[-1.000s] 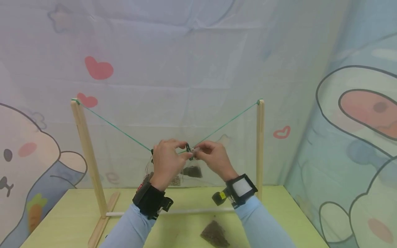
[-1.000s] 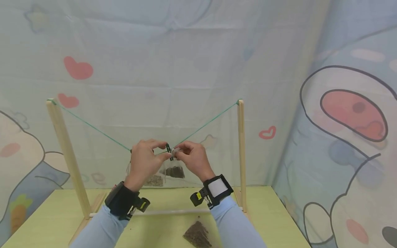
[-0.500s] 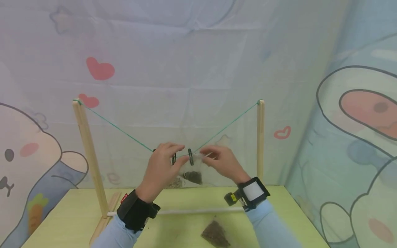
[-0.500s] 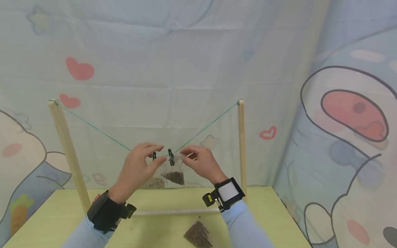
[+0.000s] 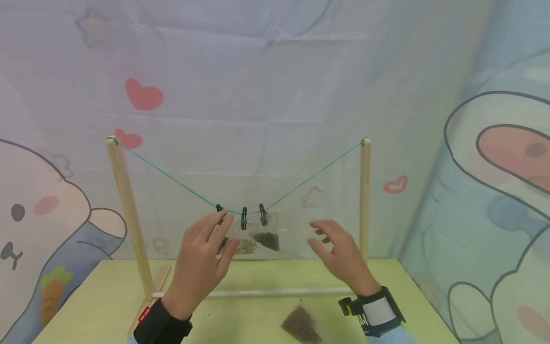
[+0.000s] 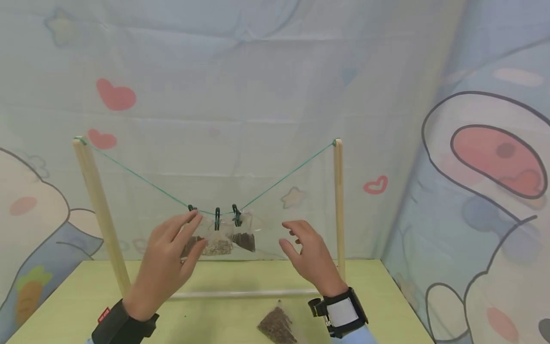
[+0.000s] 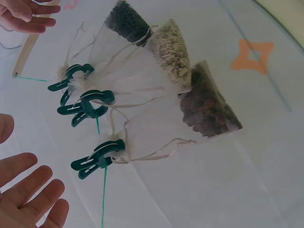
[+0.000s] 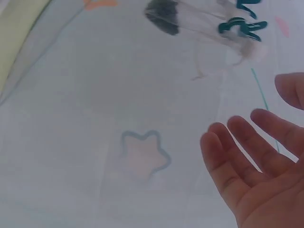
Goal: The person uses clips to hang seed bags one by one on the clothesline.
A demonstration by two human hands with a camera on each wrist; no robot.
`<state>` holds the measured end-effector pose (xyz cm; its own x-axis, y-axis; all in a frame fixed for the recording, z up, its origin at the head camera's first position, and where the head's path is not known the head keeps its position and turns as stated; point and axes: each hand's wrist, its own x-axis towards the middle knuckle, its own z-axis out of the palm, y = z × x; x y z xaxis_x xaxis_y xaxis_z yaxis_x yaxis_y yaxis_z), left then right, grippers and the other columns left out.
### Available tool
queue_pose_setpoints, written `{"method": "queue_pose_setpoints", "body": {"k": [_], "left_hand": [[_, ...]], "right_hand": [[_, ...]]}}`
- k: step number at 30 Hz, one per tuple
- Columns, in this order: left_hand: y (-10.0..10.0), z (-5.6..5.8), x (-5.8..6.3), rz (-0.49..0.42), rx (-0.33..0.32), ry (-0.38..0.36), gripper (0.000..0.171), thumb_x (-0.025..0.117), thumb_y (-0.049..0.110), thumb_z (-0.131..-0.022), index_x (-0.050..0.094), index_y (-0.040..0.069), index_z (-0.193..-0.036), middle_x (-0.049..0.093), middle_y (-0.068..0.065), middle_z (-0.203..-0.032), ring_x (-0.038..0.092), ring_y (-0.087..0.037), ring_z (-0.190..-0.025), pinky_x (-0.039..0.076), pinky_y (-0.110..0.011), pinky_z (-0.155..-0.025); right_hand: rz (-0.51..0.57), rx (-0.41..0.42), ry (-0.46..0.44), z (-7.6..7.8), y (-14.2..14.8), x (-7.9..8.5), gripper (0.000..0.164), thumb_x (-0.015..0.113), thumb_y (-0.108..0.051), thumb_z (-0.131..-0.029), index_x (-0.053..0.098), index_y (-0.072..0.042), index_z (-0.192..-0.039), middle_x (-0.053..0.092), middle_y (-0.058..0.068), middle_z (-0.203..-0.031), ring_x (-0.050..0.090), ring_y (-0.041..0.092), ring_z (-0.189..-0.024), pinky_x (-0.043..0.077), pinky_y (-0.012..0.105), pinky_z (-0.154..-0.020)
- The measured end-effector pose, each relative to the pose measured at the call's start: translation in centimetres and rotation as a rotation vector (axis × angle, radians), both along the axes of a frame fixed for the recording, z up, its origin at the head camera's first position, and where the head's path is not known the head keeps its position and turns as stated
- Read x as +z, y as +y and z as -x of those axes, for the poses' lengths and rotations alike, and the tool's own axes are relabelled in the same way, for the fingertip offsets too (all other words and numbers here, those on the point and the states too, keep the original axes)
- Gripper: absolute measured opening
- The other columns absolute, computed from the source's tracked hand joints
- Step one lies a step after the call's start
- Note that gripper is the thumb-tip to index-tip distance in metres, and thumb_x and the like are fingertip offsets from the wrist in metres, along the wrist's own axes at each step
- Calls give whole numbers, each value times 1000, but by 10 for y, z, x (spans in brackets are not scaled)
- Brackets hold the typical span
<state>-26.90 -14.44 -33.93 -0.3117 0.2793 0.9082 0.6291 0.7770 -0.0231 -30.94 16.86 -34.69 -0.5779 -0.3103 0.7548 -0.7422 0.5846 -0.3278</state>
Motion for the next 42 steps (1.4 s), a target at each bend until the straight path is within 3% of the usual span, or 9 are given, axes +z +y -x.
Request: {"method": "queue_pose_setpoints", "body": {"k": [4, 10, 18, 24, 29, 39, 42], "left_hand": [[-6, -3, -14, -21, 22, -4, 47, 54, 34, -110, 60, 2, -143, 59, -20, -141, 55, -37, -129, 40, -51, -109], [-15, -7, -40, -45, 48, -9, 55, 42, 42, -113, 60, 0, -142, 56, -20, -146, 53, -38, -132, 36, -48, -111], [-24, -10, -67, -115, 66, -3, 56, 42, 43, -112, 63, -2, -138, 60, -20, -142, 59, -39, -122, 43, -54, -94], [-27, -11, -99, -133, 124, -7, 58, 42, 45, -112, 68, -3, -131, 64, -21, -134, 64, -39, -111, 49, -58, -81], [-29, -12, -122, -151, 143, -24, 58, 42, 45, -111, 71, -2, -128, 67, -21, -130, 66, -40, -105, 51, -60, -77], [-31, -10, -143, -158, 201, -58, 61, 40, 47, -112, 74, -4, -117, 69, -23, -119, 67, -42, -99, 51, -58, -73], [-34, -10, -147, -155, 219, -94, 47, 54, 36, -108, 75, -6, -114, 70, -24, -114, 67, -42, -95, 53, -57, -70]], "right_hand": [[6, -46, 55, -2, 1, -18, 39, 74, -4, -94, 65, -1, -132, 66, 13, -127, 67, 29, -103, 60, 40, -79], [3, -84, 22, -7, -4, -44, 44, 74, -6, -95, 61, -1, -137, 62, 15, -131, 66, 30, -105, 59, 38, -79], [39, -101, -62, -15, -14, -78, 41, 74, -7, -95, 63, -2, -134, 63, 14, -128, 66, 28, -103, 59, 35, -79], [60, -107, -170, -17, -20, -103, 38, 74, -10, -96, 64, -5, -133, 64, 9, -128, 67, 22, -103, 59, 34, -81], [70, -91, -208, -17, -23, -121, 35, 74, -9, -96, 66, -4, -130, 65, 8, -126, 66, 19, -102, 60, 35, -80], [94, -50, -369, -22, -34, -134, 27, 67, -11, -100, 68, -8, -127, 63, 6, -127, 67, 22, -103, 59, 37, -83], [71, -13, -379, -22, -41, -137, 24, 65, -13, -102, 68, -7, -125, 63, 7, -126, 66, 21, -99, 59, 31, -77]]}}
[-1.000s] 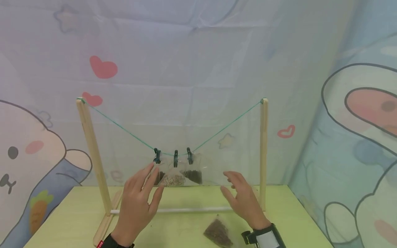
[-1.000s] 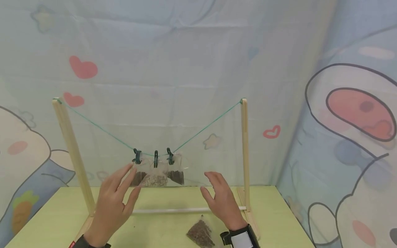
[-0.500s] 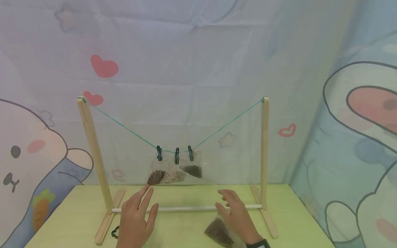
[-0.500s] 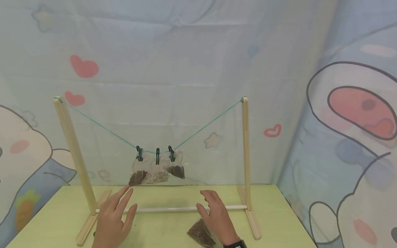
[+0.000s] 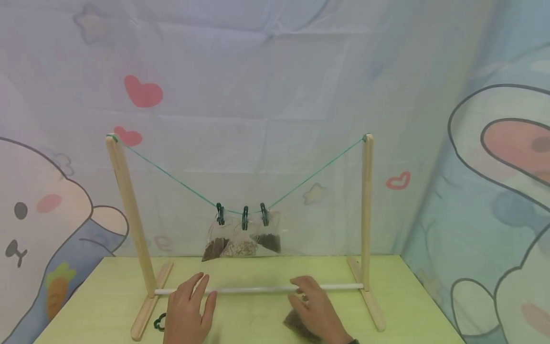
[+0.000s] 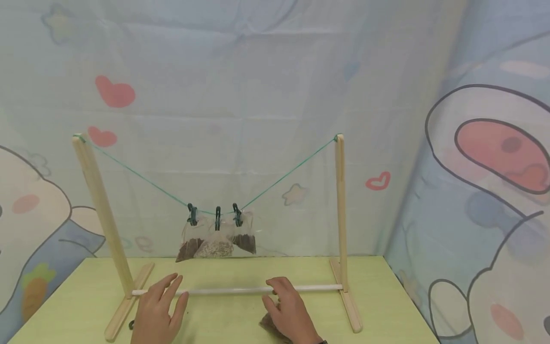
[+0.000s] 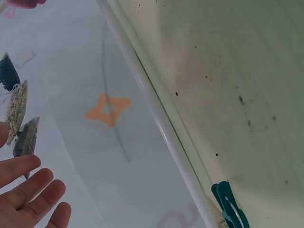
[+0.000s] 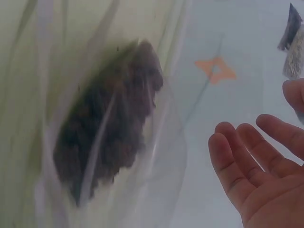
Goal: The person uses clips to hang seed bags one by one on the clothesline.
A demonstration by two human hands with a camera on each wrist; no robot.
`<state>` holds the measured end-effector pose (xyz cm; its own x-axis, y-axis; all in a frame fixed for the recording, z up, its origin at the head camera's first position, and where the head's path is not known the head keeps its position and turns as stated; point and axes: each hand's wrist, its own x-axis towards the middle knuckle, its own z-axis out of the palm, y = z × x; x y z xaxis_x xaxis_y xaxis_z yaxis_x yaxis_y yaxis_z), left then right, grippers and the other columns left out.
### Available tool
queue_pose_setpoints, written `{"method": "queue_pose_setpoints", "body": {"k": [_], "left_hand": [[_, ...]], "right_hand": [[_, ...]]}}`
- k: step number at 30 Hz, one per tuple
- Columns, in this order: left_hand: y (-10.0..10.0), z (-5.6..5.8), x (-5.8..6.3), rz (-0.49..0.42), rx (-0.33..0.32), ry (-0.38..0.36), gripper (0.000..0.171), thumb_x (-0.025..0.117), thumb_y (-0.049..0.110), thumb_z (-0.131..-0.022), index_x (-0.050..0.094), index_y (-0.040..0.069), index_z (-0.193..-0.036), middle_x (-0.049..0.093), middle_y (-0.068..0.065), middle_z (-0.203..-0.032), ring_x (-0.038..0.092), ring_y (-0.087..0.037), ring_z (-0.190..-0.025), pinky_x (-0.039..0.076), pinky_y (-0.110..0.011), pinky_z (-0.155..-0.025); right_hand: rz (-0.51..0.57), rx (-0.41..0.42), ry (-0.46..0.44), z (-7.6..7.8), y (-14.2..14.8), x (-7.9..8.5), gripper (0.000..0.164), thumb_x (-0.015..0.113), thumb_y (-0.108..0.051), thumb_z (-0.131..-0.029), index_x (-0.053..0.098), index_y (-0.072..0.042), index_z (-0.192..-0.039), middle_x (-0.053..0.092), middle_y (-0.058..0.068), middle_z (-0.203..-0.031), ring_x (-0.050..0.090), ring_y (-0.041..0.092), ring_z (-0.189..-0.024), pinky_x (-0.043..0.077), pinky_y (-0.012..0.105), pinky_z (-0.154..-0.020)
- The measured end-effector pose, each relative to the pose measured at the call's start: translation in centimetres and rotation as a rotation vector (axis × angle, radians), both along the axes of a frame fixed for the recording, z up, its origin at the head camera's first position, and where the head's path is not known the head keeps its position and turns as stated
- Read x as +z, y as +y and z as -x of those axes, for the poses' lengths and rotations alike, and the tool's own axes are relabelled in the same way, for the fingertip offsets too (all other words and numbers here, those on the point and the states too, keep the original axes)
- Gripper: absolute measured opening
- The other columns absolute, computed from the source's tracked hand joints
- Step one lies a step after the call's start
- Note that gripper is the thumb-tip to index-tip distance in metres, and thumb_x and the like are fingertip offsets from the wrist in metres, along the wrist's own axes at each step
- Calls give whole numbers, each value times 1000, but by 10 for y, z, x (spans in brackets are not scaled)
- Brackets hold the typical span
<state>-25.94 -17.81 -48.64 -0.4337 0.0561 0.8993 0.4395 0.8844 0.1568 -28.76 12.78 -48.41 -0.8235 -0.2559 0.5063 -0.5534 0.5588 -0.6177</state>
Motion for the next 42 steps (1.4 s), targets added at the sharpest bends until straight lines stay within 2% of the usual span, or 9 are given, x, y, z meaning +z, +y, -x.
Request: {"method": "queue_pose_setpoints", "body": {"k": [3, 6, 11, 17, 25, 29, 32, 35, 42], "left_hand": [[-4, 0, -2, -10, 29, -62, 30, 73, 19, -94, 76, -7, -110, 70, -23, -109, 68, -40, -89, 54, -56, -69], [-9, -3, 2, -28, 88, -149, 29, 82, 11, -84, 77, -7, -106, 71, -22, -104, 67, -38, -85, 55, -56, -70], [-25, -8, 7, -31, 177, -274, 28, 83, 10, -83, 76, -10, -101, 70, -23, -97, 67, -41, -84, 56, -57, -71], [-48, -10, 5, -29, 220, -435, 30, 82, 8, -81, 73, -14, -99, 68, -25, -90, 67, -41, -78, 58, -54, -66], [-66, -7, -1, -32, 273, -750, 36, 81, 12, -81, 72, -12, -106, 66, -34, -104, 66, -48, -89, 57, -59, -71], [-71, -5, -5, -7, 273, -877, 33, 81, 15, -81, 73, -8, -104, 66, -28, -99, 64, -43, -86, 55, -59, -71], [-72, -4, -8, 12, 276, -937, 34, 80, 16, -80, 73, -7, -105, 66, -23, -97, 62, -39, -85, 54, -58, -72], [-72, -3, -11, 33, 275, -980, 36, 80, 14, -80, 72, -7, -107, 65, -24, -98, 61, -39, -86, 54, -58, -73], [-73, -4, -17, 49, 255, -966, 28, 81, 0, -77, 75, -5, -103, 66, -20, -90, 60, -36, -79, 54, -52, -67]], "right_hand": [[-21, 54, 2, 1, -9, -4, 24, 65, -15, -103, 67, -4, -124, 63, 9, -123, 67, 19, -95, 57, 25, -72], [-16, 137, -32, 2, -20, -6, 27, 63, -16, -104, 66, 0, -125, 64, 14, -122, 68, 18, -92, 57, 23, -69], [6, 251, -148, -1, -43, -2, 30, 62, -20, -105, 66, 0, -127, 64, 13, -120, 69, 13, -89, 57, 24, -70], [71, 367, -301, -8, -72, 4, 33, 60, -23, -107, 65, -4, -134, 63, 18, -125, 67, 9, -90, 56, 24, -73], [104, 417, -396, -18, -96, 5, 32, 62, -22, -105, 66, -4, -132, 62, 19, -127, 66, 8, -88, 55, 25, -73], [115, 438, -421, -20, -100, 4, 31, 62, -20, -105, 66, -3, -131, 64, 17, -122, 65, 8, -86, 55, 25, -72], [118, 448, -436, -19, -102, 2, 31, 63, -19, -105, 66, -3, -131, 64, 17, -122, 65, 7, -84, 55, 25, -72], [110, 451, -447, -19, -104, 1, 31, 63, -18, -104, 66, -3, -131, 64, 17, -122, 65, 6, -83, 55, 24, -72], [89, 455, -429, -19, -105, 0, 31, 64, -15, -103, 66, 3, -128, 65, 21, -120, 65, 3, -81, 56, 23, -71]]}}
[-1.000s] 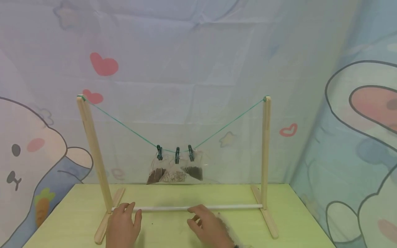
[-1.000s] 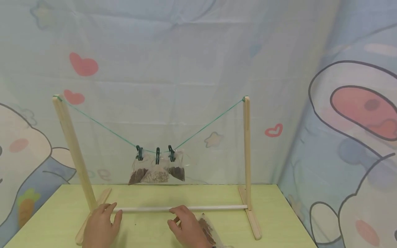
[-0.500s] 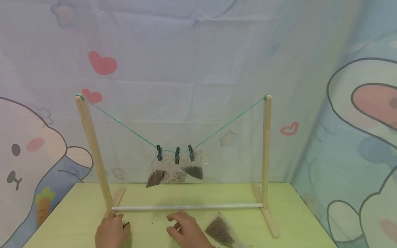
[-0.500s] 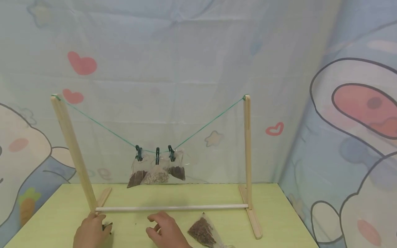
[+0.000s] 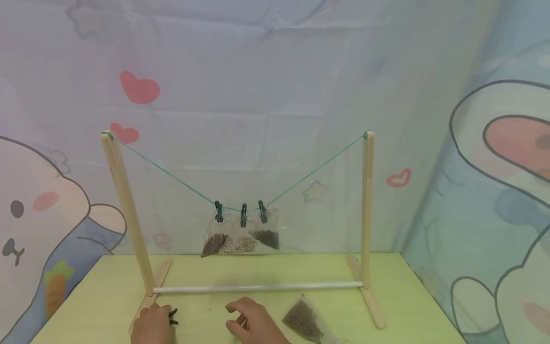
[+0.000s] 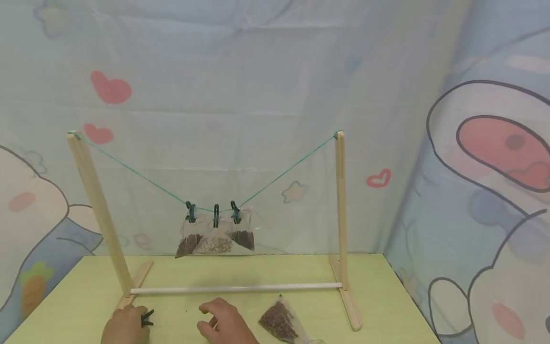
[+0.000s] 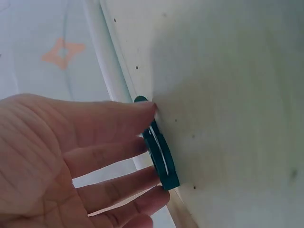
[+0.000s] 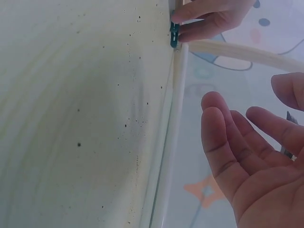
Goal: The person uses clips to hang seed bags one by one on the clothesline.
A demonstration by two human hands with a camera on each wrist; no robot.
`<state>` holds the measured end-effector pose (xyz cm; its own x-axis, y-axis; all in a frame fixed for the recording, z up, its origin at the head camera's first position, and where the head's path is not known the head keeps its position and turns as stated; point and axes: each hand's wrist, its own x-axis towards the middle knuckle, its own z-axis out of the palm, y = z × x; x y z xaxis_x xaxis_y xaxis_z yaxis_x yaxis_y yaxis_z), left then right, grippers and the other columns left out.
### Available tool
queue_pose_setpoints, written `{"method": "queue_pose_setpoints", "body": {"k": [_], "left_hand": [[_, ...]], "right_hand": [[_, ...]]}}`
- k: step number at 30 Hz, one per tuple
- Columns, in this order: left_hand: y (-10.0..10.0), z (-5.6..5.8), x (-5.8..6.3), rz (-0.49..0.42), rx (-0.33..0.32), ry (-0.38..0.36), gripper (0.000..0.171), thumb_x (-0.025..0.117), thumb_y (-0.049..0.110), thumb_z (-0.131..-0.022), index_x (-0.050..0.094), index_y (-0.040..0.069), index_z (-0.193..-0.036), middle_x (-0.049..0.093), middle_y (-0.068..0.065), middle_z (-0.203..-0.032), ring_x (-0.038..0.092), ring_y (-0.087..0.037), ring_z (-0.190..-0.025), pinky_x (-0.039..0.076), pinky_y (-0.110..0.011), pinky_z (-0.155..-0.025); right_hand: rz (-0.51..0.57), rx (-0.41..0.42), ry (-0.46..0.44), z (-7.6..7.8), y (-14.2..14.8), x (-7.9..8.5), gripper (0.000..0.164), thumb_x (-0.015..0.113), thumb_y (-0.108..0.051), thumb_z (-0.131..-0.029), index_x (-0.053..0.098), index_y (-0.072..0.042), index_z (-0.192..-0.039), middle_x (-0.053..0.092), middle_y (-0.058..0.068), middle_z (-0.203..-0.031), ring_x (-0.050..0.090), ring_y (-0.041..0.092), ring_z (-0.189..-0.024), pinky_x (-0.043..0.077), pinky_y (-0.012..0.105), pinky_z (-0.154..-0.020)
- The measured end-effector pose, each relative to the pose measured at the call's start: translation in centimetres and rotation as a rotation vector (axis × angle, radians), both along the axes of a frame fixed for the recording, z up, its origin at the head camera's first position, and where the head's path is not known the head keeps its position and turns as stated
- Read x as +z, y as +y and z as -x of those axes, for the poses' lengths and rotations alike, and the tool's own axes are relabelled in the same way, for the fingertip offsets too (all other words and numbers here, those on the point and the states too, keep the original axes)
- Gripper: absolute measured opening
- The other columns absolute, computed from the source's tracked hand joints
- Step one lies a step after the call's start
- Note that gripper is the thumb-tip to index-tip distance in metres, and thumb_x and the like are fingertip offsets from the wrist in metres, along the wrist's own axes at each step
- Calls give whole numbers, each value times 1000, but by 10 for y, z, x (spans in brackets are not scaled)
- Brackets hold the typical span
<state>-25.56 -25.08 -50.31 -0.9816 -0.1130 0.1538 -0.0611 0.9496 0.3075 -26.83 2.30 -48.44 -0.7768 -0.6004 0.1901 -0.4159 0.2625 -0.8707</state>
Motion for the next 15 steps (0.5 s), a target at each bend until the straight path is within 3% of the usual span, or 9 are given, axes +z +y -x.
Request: {"method": "queue_pose_setpoints", "body": {"k": [6, 11, 15], "left_hand": [[1, 0, -1, -58, -14, 18, 25, 79, -11, -73, 76, -5, -97, 65, -17, -83, 62, -34, -76, 55, -50, -63], [4, 0, 3, -108, -45, 35, 26, 81, -4, -73, 74, -8, -97, 64, -14, -84, 64, -29, -75, 56, -46, -64], [14, -1, 15, -163, -101, 55, 27, 82, 2, -74, 74, -8, -98, 63, -11, -84, 62, -25, -75, 54, -43, -65]], "right_hand": [[-4, -9, -8, -1, 3, 1, 30, 64, -14, -103, 66, 3, -128, 65, 21, -121, 65, 3, -81, 56, 23, -71], [-9, -13, -8, 1, 9, 2, 30, 64, -15, -103, 67, 2, -128, 65, 20, -121, 66, 5, -82, 56, 24, -71], [-10, -20, -5, 4, 21, 2, 31, 63, -15, -104, 66, 1, -130, 65, 20, -123, 66, 7, -83, 56, 25, -71]]}}
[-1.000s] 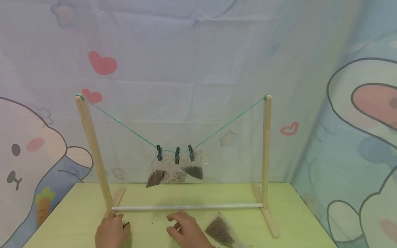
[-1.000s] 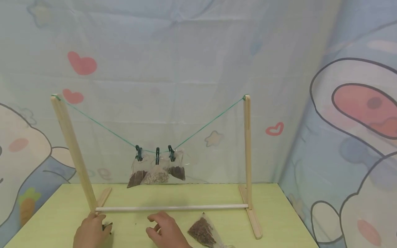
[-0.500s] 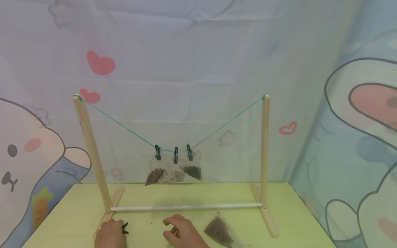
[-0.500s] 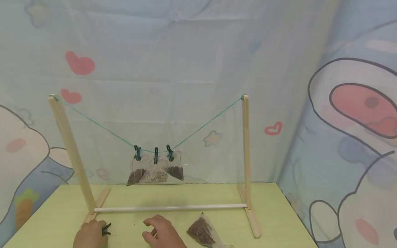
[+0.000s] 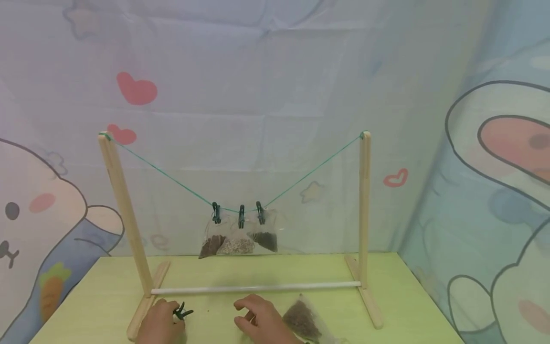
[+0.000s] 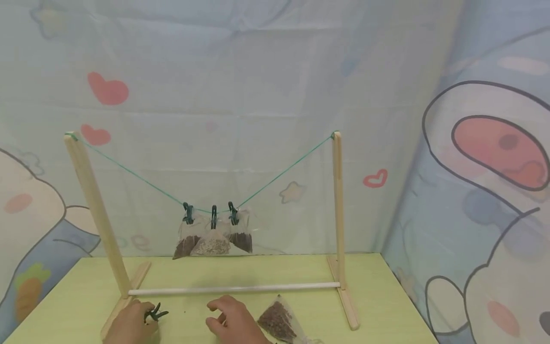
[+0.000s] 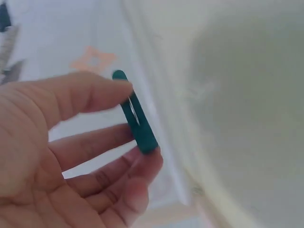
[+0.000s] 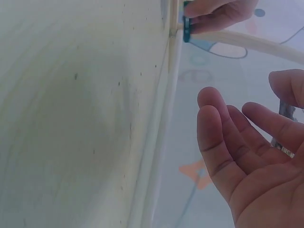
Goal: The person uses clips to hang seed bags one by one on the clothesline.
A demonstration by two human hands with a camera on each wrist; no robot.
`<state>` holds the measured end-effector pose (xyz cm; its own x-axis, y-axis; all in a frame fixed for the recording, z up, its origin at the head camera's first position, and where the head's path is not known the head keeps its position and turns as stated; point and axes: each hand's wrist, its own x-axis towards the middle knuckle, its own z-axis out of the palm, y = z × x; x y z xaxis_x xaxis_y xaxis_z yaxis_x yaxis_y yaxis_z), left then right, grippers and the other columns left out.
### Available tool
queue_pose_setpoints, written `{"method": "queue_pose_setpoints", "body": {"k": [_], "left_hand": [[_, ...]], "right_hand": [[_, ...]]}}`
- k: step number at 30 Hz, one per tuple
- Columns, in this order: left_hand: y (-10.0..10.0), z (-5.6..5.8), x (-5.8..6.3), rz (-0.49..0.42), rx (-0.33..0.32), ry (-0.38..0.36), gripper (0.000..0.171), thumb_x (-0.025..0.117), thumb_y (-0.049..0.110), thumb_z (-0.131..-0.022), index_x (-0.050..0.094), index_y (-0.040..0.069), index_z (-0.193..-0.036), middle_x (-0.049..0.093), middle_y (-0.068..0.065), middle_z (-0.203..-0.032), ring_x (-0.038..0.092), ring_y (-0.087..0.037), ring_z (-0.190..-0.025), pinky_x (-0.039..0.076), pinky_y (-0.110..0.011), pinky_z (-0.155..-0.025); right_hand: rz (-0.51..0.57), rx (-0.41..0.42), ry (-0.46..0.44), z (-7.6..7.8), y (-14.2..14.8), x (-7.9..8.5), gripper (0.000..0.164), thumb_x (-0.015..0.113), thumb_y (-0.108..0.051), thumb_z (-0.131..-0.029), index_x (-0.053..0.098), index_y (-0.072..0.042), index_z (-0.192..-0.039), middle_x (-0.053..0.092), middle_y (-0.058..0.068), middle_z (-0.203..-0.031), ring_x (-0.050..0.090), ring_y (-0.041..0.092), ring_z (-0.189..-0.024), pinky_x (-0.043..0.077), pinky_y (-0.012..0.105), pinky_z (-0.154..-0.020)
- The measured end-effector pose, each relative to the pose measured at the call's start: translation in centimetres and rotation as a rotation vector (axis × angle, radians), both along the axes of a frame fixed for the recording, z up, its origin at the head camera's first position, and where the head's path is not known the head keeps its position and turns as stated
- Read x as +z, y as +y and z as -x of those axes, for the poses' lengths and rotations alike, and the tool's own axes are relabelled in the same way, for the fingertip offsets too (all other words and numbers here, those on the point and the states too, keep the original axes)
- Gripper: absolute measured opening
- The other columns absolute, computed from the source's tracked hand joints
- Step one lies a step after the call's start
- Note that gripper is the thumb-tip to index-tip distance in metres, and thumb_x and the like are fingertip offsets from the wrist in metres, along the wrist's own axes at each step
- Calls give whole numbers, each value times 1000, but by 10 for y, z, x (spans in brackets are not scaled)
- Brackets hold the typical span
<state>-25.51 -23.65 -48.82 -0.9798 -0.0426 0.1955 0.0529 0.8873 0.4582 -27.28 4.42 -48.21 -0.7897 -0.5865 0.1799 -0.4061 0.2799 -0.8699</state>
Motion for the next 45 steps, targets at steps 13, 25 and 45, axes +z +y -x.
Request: {"method": "queue_pose_setpoints", "body": {"k": [13, 25, 45], "left_hand": [[67, -5, 51, -252, -118, 120, 42, 86, 10, -81, 74, -4, -118, 59, -6, -92, 56, -12, -71, 47, -27, -60], [111, -8, 48, -448, -339, 183, 34, 85, 8, -84, 74, 0, -115, 63, -6, -98, 62, -5, -73, 56, -22, -64], [128, -8, 38, -542, -487, 126, 34, 83, 34, -90, 74, 14, -116, 66, -1, -106, 61, -6, -82, 49, -24, -60]], "right_hand": [[-22, -130, 202, 3, 46, 7, 31, 61, -28, -106, 69, -7, -128, 68, 16, -122, 68, 9, -86, 56, 24, -71], [178, -141, 119, 2, 54, 9, 27, 59, -14, -107, 66, 3, -127, 68, 25, -115, 74, 14, -85, 59, 28, -70], [386, 111, -181, 3, 53, 8, 40, 49, -15, -111, 56, 14, -138, 70, 29, -111, 73, 8, -88, 61, 29, -77]]}}
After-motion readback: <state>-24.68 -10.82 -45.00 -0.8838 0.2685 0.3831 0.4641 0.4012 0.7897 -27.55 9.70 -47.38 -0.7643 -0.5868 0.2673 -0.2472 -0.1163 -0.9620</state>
